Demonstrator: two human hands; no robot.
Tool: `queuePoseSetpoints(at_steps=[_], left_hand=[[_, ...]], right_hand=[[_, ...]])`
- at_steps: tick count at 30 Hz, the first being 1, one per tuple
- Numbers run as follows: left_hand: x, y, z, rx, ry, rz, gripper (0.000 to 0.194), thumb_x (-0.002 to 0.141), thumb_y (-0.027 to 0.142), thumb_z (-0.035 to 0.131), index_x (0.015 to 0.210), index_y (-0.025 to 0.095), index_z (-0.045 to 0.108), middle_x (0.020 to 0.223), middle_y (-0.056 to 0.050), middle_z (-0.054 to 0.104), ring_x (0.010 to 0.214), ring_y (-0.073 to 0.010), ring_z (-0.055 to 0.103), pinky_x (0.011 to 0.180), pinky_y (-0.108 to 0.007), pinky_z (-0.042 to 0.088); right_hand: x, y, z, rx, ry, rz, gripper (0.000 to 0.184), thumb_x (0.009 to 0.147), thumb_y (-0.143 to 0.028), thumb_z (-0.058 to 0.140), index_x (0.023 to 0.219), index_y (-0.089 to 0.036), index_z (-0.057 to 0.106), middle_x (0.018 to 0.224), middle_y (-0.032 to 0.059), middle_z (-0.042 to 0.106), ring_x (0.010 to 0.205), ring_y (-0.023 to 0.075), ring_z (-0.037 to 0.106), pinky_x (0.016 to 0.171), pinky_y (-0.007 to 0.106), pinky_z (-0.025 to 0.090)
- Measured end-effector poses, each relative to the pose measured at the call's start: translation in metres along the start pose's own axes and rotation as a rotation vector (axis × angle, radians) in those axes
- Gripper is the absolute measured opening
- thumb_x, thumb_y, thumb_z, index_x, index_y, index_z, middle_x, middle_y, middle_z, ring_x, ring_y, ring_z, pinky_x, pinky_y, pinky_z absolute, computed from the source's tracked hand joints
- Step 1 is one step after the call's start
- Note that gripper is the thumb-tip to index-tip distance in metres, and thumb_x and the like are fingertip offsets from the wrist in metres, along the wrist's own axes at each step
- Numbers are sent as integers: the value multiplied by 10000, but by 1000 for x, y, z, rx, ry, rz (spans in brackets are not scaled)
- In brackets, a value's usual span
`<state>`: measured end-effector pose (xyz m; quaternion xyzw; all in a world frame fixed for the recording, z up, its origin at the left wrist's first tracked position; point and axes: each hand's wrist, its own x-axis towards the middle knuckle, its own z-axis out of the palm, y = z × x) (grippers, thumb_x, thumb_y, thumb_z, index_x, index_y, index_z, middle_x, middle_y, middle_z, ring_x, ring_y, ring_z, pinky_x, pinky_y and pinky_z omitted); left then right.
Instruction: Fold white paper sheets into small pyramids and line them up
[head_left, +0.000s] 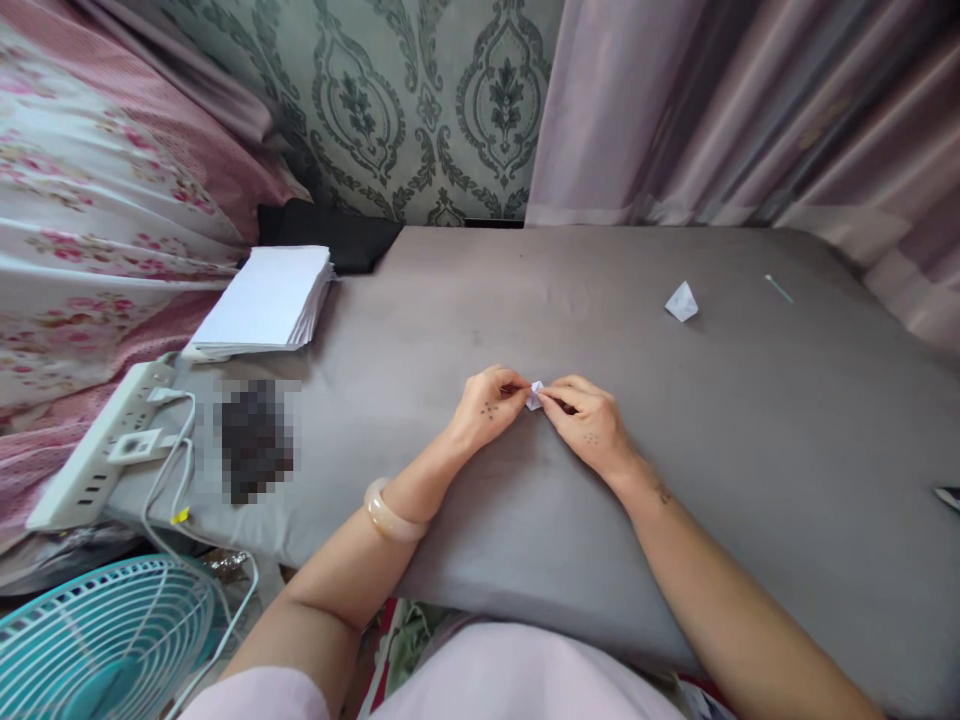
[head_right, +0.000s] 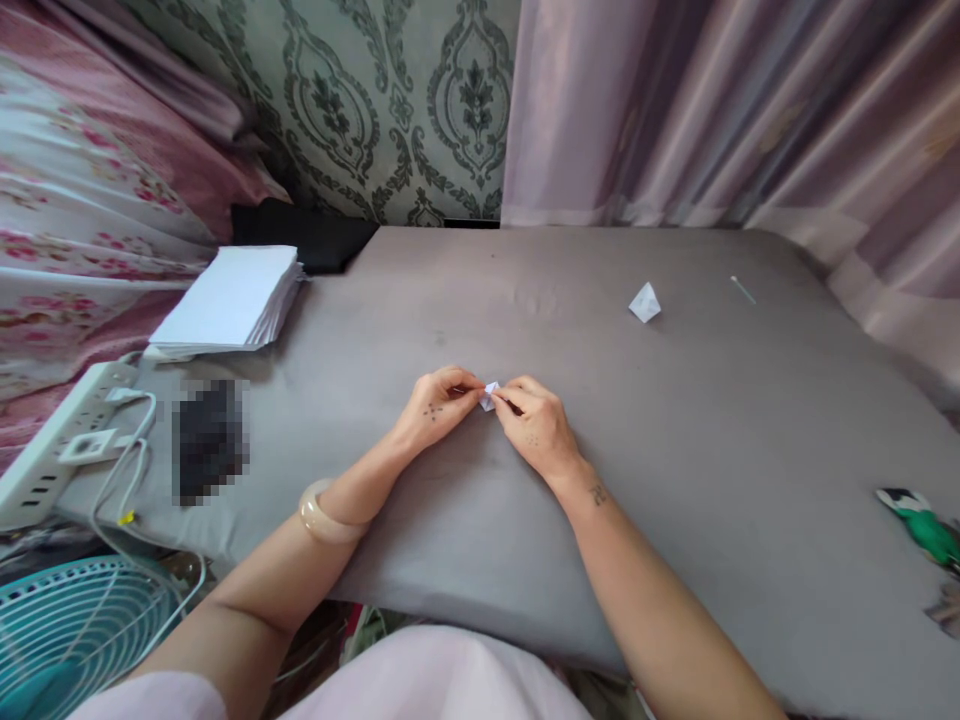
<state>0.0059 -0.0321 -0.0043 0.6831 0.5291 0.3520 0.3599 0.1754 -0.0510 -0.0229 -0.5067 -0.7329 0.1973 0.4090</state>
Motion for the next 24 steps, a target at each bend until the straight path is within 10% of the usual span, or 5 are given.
queuePoseSetpoints(at_steps=[14,24], left_hand=[[5,-18,-7,-140,19,-266,133,711,239,598,782,142,655,700,-17,669,636,-115,594,568,-200,428],[4,-16,-8,20,-68,63,284,757,76,464,845,171,717,828,-26,608,647,-86,538,623,-202,426]], right_hand=[[2,-3,-8,-17,57,125,101,787,-219,562,757,-203,657,774,24,669,669,141,632,657,265,514],[2,3,-18,-118,-61,58,223,794,-131,506,884,-226,687,857,16,663,693,130,605,680,260,471]])
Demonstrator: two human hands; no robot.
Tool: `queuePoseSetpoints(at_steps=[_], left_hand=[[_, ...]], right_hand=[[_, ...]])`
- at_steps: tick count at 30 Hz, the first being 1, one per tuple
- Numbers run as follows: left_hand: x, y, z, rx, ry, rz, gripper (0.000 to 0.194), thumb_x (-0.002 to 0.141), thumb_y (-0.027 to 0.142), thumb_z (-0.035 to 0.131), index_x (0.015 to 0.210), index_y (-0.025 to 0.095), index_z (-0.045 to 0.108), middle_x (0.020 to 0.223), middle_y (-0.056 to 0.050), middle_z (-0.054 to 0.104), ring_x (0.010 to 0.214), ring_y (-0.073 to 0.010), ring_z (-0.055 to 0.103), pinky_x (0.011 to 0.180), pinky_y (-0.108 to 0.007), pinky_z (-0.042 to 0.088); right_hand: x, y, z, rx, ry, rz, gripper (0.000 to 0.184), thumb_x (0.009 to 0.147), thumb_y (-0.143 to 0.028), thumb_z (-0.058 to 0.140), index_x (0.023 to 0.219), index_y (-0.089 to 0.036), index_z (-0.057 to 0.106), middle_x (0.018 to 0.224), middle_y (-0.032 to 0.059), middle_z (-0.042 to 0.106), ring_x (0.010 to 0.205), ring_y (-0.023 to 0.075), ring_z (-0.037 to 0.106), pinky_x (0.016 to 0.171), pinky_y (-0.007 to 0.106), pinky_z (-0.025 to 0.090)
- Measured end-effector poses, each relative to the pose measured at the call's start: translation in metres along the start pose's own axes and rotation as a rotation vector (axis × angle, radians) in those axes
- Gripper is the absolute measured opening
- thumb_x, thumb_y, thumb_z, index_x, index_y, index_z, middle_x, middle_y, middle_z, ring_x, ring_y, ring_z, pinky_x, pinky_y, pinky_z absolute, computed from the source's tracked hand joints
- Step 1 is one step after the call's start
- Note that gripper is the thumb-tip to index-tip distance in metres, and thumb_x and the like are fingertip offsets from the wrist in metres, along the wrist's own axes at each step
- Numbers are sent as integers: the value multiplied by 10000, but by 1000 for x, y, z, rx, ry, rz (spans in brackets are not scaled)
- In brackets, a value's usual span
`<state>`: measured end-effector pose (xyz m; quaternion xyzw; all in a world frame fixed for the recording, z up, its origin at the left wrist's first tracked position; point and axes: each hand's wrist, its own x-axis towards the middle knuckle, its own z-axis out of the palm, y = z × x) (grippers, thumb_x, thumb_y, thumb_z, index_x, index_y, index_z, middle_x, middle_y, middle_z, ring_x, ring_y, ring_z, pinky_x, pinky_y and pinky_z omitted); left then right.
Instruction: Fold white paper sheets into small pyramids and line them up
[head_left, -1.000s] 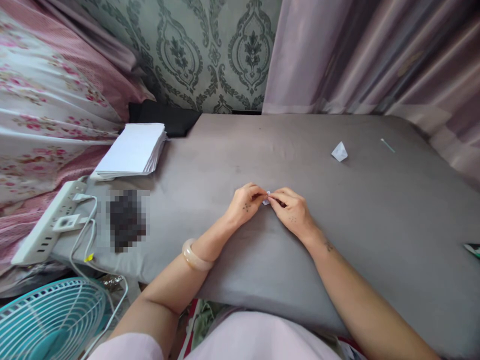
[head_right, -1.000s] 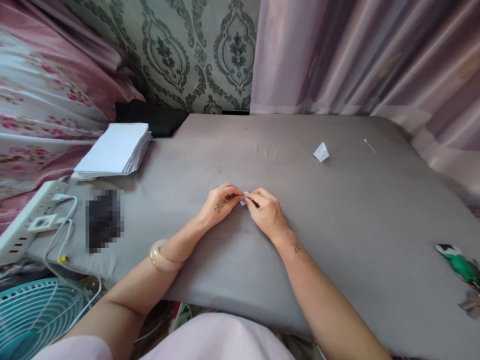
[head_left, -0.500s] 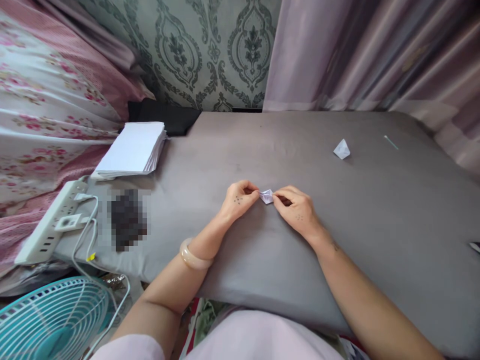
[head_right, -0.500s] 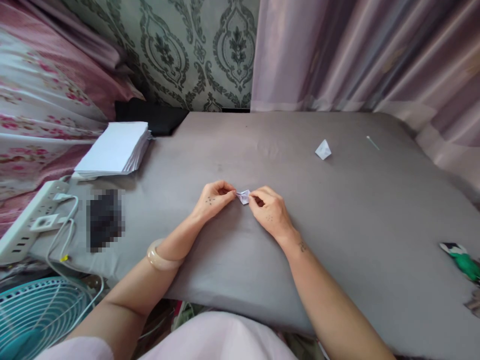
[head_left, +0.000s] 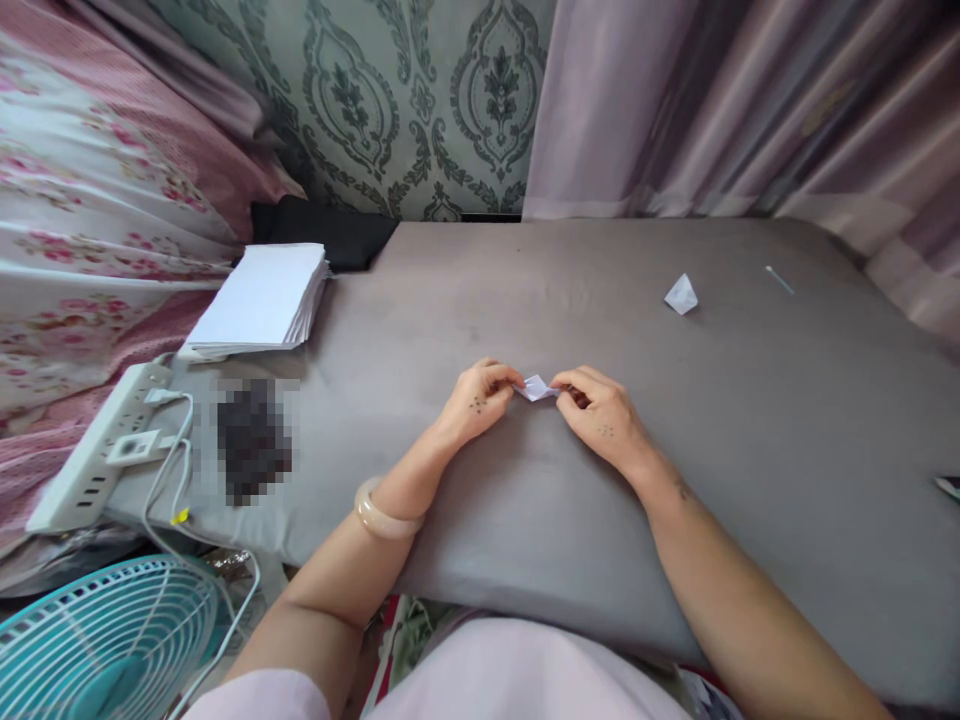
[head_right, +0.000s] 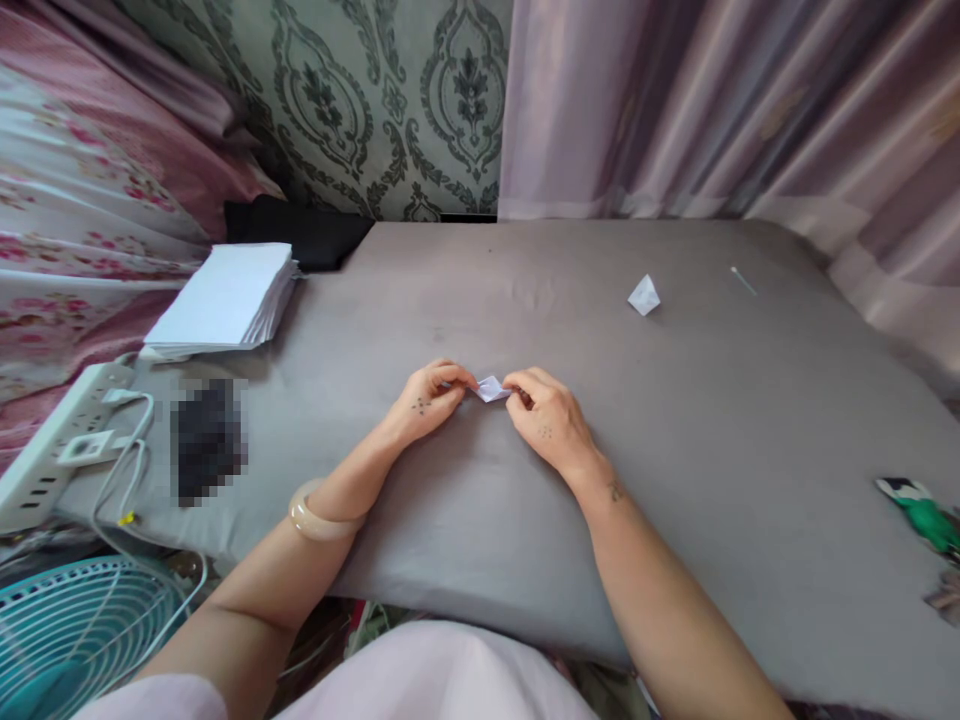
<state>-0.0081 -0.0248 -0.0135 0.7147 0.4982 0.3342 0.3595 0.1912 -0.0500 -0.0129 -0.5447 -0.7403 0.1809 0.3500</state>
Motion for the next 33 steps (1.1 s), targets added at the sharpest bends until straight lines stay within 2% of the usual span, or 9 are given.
queuePoseSetpoints(at_steps=[5,9,18,22,24,27,30,33], left_hand=[[-3,4,-2,115,-8,107,306,823,83,435,897,170,719,899,-50,610,687,-94,557,682,-218,443],[-4,5,-5,192,-50,157,306,850,97,424,943,173,704,951,-61,607,704,-98,561,696,-225,449],[-7,9,-12,397,-101,229,317,873,125,390,1012,210,662,1030,-66,608,779,-127,592,692,-236,475],[-7,12,-12,500,-113,259,286,819,119,449,1015,205,640,1025,-63,620,874,-166,605,715,-259,491],[-6,13,-11,543,-104,266,246,813,154,498,1010,200,637,1023,-65,629,894,-180,610,728,-273,497],[-5,11,-10,559,-87,272,184,860,268,530,976,193,652,993,-71,649,884,-186,621,742,-281,495],[-3,9,-9,534,-71,248,278,933,348,450,892,185,671,930,-72,660,837,-171,625,710,-263,476],[0,6,-8,525,-53,199,368,961,359,395,783,174,659,851,-65,649,771,-156,611,669,-249,450]], right_hand=[[-2,-6,-7,-155,-136,-56,367,853,-114,469,1088,-289,690,1005,19,655,797,140,620,696,259,452],[-4,-8,-10,-248,-184,-65,375,884,-132,459,1128,-316,677,1041,16,639,806,142,624,665,256,443],[-6,-12,-9,-411,-113,-132,319,870,-120,457,1072,-264,656,1066,12,653,805,153,633,643,271,424],[-5,-12,-8,-463,-100,-158,189,911,-253,512,1048,-239,643,1039,24,661,812,167,636,629,277,409],[-4,-10,-7,-467,-101,-177,197,936,-305,501,1051,-234,644,1035,31,661,816,167,635,631,277,403],[-4,-6,-7,-471,-106,-191,241,964,-239,438,1090,-255,643,1015,27,658,788,149,626,622,268,385],[-4,-5,-7,-493,-128,-181,289,960,-190,420,1111,-284,647,962,18,647,705,131,602,584,263,355],[-4,-6,-9,-513,-139,-170,271,959,-212,428,1081,-272,663,940,24,643,690,132,598,579,266,349]])
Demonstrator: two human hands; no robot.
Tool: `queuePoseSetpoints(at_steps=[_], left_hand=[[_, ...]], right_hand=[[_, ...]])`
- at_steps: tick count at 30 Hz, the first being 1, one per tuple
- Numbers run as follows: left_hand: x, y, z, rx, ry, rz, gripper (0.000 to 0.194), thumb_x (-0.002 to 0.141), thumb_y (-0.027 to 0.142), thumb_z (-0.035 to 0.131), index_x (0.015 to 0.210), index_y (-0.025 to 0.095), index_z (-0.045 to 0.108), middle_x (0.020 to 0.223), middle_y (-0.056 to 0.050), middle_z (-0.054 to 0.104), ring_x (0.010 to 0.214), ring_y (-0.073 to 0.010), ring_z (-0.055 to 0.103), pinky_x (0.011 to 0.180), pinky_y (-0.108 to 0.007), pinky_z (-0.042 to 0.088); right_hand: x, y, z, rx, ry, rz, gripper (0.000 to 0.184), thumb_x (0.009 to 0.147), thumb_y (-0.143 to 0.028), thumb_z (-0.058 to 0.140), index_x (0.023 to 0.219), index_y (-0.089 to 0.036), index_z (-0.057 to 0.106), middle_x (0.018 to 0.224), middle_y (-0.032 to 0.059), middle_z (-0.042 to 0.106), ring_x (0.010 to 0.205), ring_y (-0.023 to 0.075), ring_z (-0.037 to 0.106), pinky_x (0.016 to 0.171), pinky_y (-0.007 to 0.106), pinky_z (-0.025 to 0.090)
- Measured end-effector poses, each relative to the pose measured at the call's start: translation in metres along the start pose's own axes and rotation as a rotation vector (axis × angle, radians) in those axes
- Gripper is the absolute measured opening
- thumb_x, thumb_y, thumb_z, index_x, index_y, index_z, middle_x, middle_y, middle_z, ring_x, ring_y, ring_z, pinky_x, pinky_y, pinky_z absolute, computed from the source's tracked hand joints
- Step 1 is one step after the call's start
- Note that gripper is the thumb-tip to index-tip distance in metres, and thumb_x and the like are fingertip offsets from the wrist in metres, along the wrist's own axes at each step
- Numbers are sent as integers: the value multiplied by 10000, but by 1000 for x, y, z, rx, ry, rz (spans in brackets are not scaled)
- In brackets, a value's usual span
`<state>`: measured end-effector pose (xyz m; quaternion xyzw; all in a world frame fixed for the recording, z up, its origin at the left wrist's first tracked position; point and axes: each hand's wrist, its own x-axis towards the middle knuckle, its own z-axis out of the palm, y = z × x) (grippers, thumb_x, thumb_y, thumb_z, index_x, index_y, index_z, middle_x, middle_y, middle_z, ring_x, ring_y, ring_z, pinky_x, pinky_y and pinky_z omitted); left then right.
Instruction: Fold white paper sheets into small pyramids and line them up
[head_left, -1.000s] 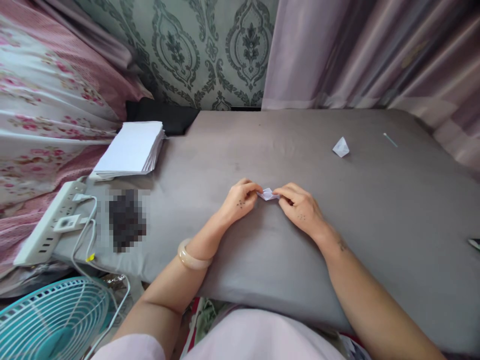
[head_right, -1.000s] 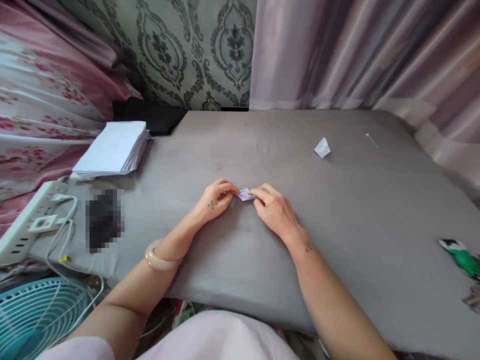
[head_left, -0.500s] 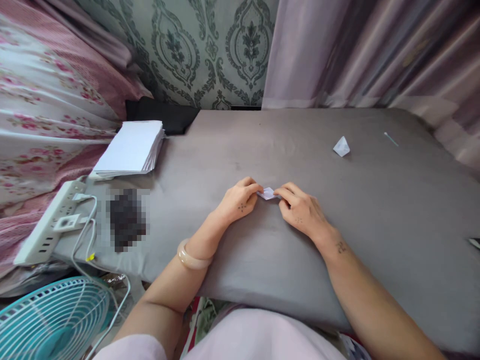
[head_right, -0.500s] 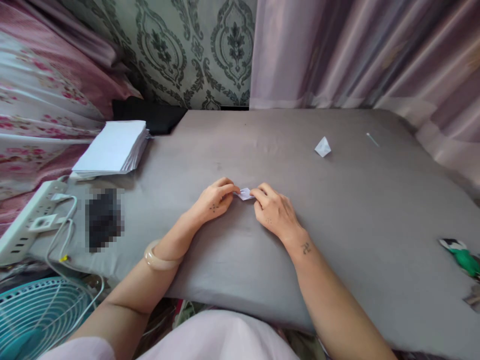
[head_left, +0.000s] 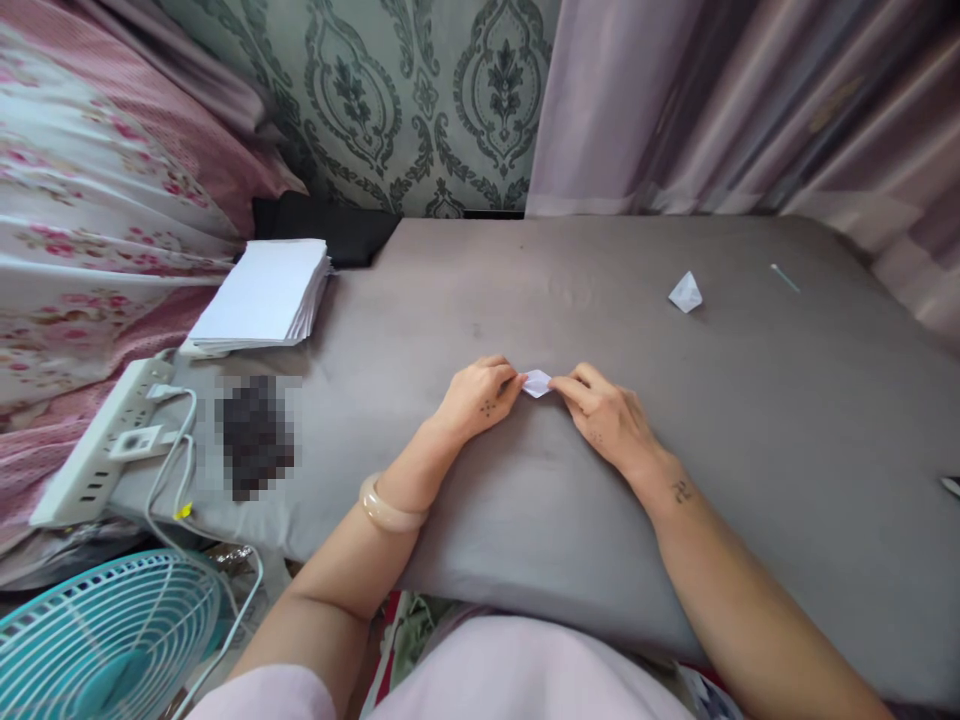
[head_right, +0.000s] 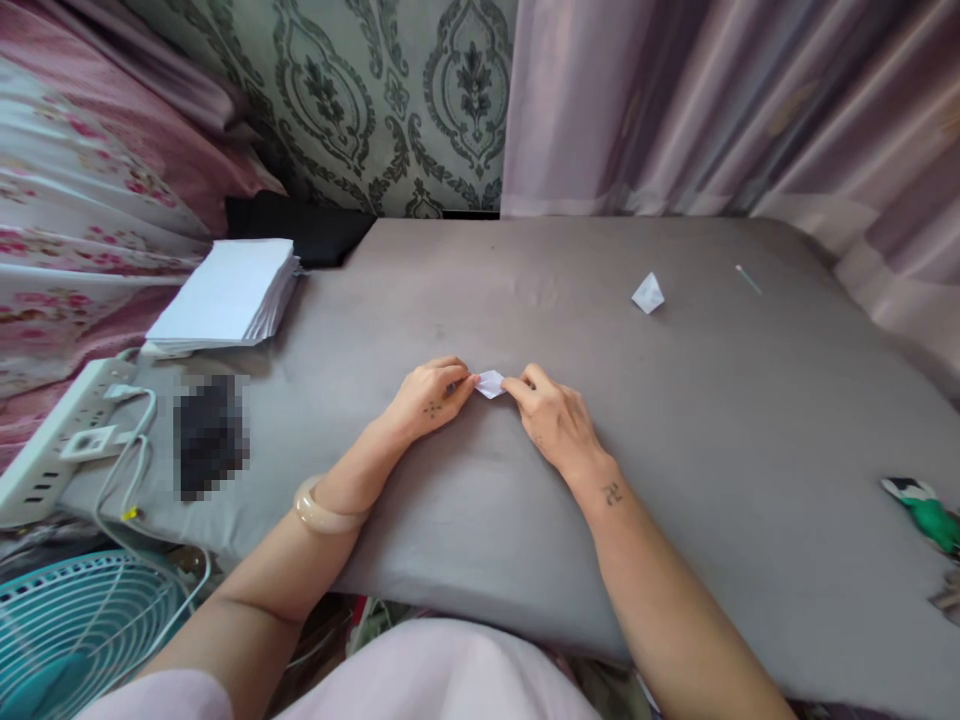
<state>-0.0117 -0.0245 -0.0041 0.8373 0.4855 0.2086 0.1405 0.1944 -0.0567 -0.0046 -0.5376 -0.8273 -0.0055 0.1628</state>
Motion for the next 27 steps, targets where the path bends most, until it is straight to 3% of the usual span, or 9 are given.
queuePoseSetpoints(at_steps=[4,12,17,27], left_hand=[[3,-3,0,-6,2,-47,358,947,353,423,730,172,644,788,-58,635,719,-151,591,643,-246,430],[3,-6,2,-82,0,-4,258,901,329,519,745,168,647,780,-57,649,727,-155,589,684,-260,456],[3,-10,8,-175,-9,-21,146,858,287,577,843,175,670,825,-47,670,761,-156,609,717,-266,486],[1,-2,7,-148,-7,1,180,878,228,510,930,172,672,893,-64,645,794,-158,609,737,-267,491]], right_hand=[[0,2,-2,21,-14,11,238,957,-244,443,992,-220,678,943,39,671,771,157,628,635,280,380],[1,-1,-3,95,-18,86,218,913,-393,543,887,-224,677,911,28,691,797,169,636,638,285,385],[2,1,-2,121,-35,67,166,923,-324,538,911,-227,672,935,19,692,795,158,631,645,280,382],[3,1,2,95,-26,-15,203,958,-274,461,973,-221,656,944,39,667,813,167,611,681,282,387]])
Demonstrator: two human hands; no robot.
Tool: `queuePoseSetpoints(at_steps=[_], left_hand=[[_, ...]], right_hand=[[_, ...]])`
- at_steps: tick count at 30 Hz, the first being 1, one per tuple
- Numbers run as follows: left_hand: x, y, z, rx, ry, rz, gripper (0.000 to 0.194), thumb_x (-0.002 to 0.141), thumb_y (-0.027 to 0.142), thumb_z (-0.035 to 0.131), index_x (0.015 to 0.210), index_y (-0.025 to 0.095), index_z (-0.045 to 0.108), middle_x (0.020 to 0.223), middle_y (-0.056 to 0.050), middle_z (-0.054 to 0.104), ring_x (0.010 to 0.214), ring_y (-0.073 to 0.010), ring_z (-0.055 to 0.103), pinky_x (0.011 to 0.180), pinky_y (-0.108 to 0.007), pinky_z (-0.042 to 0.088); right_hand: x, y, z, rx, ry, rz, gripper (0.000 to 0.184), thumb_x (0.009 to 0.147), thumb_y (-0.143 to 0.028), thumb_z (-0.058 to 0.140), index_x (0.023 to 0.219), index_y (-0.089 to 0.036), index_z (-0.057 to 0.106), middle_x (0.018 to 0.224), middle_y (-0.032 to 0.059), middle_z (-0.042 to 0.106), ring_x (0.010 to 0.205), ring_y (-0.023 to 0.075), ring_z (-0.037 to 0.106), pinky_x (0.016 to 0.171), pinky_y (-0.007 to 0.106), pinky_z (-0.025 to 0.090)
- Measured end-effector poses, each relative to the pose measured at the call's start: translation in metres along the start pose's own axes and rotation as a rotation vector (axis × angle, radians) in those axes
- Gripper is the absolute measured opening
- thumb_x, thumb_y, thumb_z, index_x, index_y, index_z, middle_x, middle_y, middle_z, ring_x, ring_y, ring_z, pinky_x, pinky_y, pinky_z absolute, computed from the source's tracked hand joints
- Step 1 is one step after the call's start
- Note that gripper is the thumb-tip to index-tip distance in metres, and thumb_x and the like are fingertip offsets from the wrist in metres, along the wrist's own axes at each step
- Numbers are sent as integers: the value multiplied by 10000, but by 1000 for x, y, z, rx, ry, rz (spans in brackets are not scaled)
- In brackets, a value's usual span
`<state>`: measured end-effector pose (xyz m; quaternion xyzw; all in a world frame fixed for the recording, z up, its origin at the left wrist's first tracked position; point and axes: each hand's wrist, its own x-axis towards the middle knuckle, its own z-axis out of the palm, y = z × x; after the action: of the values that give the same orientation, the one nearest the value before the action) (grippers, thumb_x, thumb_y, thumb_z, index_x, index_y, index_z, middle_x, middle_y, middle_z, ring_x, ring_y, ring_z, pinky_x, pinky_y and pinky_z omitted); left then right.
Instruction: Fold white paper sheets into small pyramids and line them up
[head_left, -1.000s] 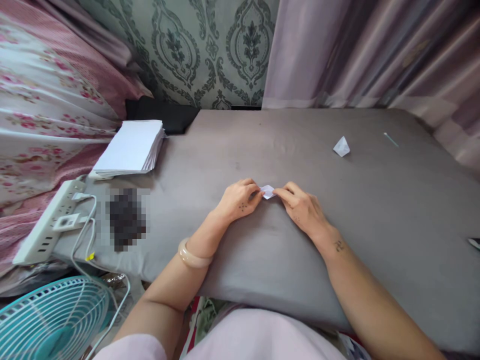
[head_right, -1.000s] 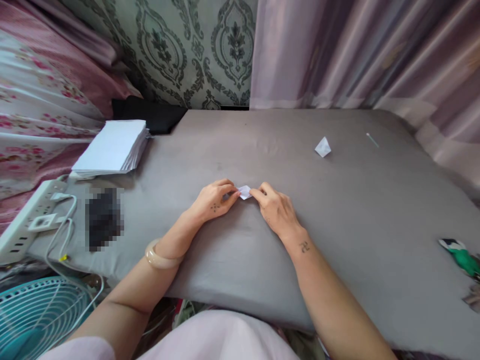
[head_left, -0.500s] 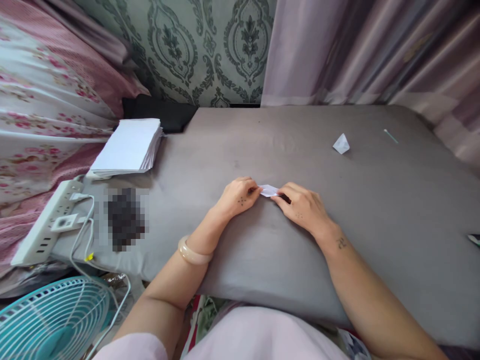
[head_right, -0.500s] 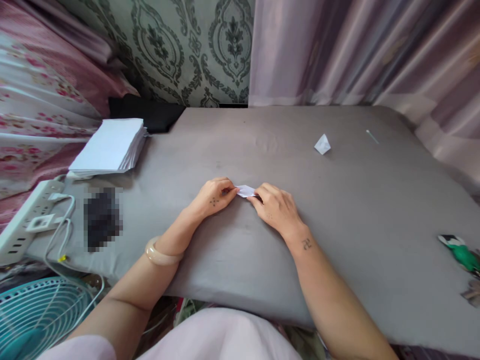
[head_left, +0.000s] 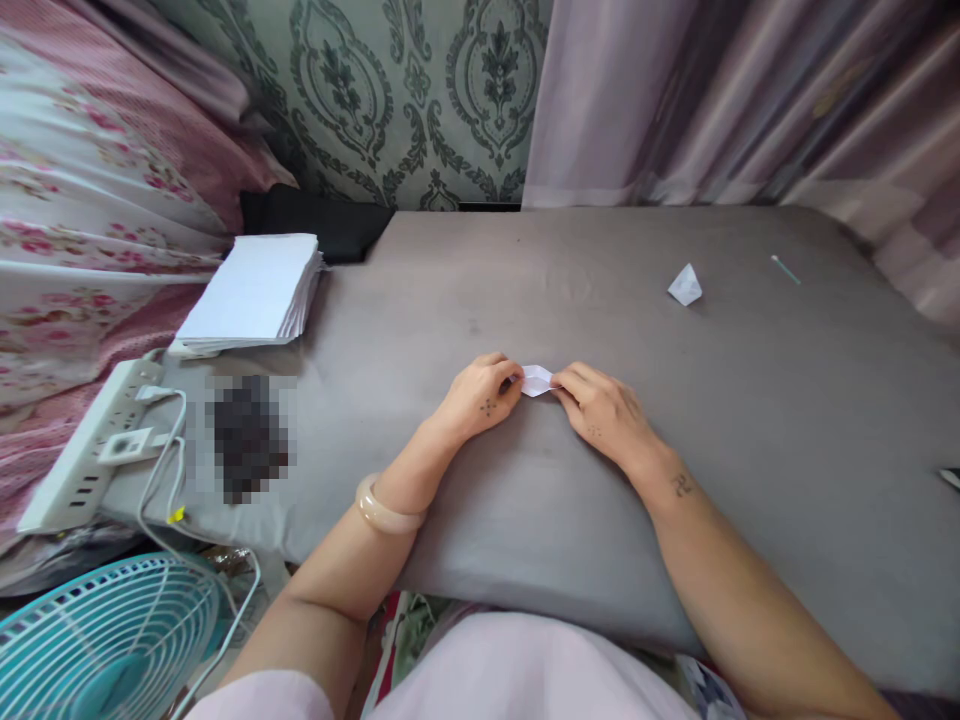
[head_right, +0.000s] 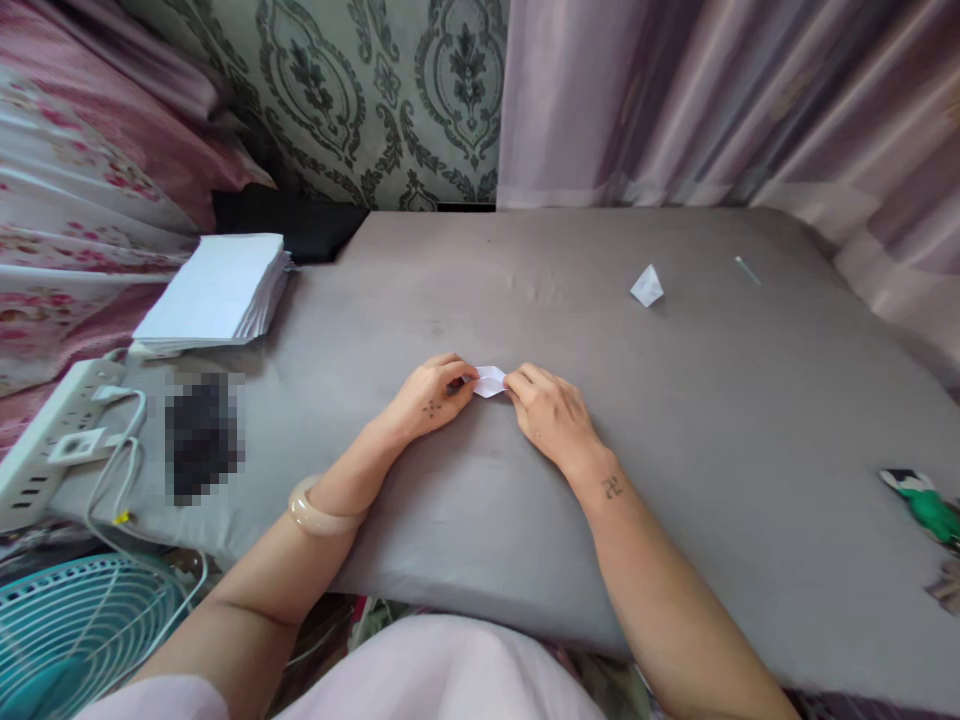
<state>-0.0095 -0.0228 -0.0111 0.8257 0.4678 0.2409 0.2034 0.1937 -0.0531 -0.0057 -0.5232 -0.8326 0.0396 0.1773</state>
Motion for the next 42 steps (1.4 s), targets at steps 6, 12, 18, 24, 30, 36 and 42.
queuePoseSetpoints(at_steps=[6,12,18,24,30,36,42], left_hand=[[3,4,1,7,4,-71,185,874,222,502,884,171,680,865,-67,653,777,-162,609,729,-269,486],[2,4,-1,-11,0,-91,174,868,231,517,892,171,679,868,-62,659,784,-166,615,732,-276,492],[0,0,-4,-35,-51,-65,290,809,431,652,958,183,669,959,-63,670,838,-184,630,741,-288,504],[1,5,-3,15,-44,-59,251,893,387,534,914,176,670,931,-78,661,854,-189,624,756,-297,498],[0,10,4,118,-13,-60,153,851,185,512,924,158,644,948,-82,653,867,-197,604,797,-310,490],[1,15,8,185,-11,-61,166,830,147,489,911,158,634,941,-92,646,911,-215,592,803,-320,489],[5,6,8,-153,84,-178,196,805,131,498,871,165,679,883,-63,648,796,-157,607,767,-289,502]], right_hand=[[0,0,-3,-7,-43,-15,226,958,-272,457,1004,-253,678,980,38,656,810,163,609,690,289,391],[1,-3,-7,5,-87,36,189,930,-248,506,964,-238,691,989,26,658,808,156,617,646,291,377],[2,-6,-5,42,-59,57,215,942,-305,492,916,-225,690,976,35,665,810,161,616,658,293,385],[0,-11,-3,41,-58,31,222,939,-305,491,850,-206,669,912,41,656,772,159,606,661,286,385],[-2,-17,0,-21,-62,1,237,948,-318,471,881,-196,662,923,55,649,774,169,600,680,294,388],[-2,-20,0,-96,-65,-45,259,957,-304,445,869,-181,656,885,61,636,759,171,590,671,297,380],[-3,-21,1,-100,-18,-57,243,960,-288,445,917,-203,669,903,49,647,774,164,597,670,293,377]])
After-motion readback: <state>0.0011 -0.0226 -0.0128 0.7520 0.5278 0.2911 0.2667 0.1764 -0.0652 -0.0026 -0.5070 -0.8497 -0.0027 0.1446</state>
